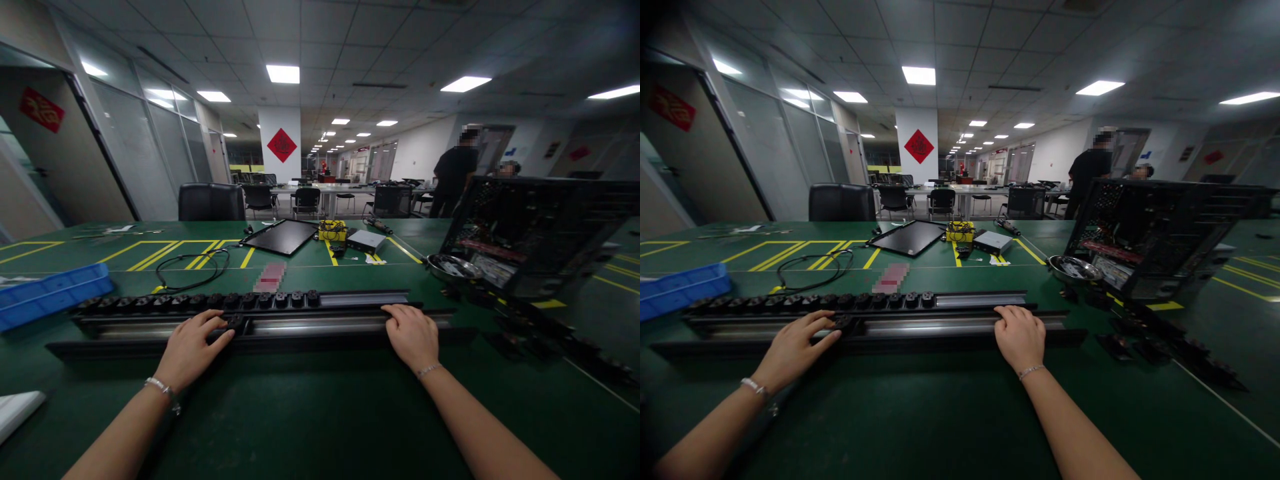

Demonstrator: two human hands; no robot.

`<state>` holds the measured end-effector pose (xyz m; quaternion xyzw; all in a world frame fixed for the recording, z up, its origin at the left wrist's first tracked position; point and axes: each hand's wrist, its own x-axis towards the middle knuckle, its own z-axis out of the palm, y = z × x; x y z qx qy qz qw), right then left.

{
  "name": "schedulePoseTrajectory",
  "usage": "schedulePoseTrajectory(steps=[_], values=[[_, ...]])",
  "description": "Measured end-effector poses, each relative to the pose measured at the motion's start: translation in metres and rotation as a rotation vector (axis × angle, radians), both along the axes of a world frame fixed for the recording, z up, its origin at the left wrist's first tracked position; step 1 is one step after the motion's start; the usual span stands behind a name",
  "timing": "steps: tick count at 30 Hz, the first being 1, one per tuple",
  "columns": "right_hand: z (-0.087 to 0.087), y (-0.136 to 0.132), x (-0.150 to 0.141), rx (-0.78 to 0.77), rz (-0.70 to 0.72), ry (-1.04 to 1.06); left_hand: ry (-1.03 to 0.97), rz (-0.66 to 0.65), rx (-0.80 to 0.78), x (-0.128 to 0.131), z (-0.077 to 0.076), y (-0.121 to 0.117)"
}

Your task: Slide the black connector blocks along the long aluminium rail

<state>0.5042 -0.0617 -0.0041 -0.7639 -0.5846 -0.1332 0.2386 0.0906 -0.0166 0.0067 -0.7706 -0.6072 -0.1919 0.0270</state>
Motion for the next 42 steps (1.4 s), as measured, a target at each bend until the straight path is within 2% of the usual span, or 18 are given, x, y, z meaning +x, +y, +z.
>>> schedulePoseTrajectory(steps=[19,29,42], values=[[0.002,0.000,0.001,-0.033,0.000,-0.011,0.034,-0.006,0.030,0.003,-0.001,-0.001],[-0.003,0.002,0.003,-0.018,-0.007,-0.029,-0.002,-0.115,0.023,0.001,-0.011,0.005],[-0.003,0.002,0.004,-0.014,0.007,-0.014,-0.009,-0.108,0.045,0.003,-0.008,0.004]])
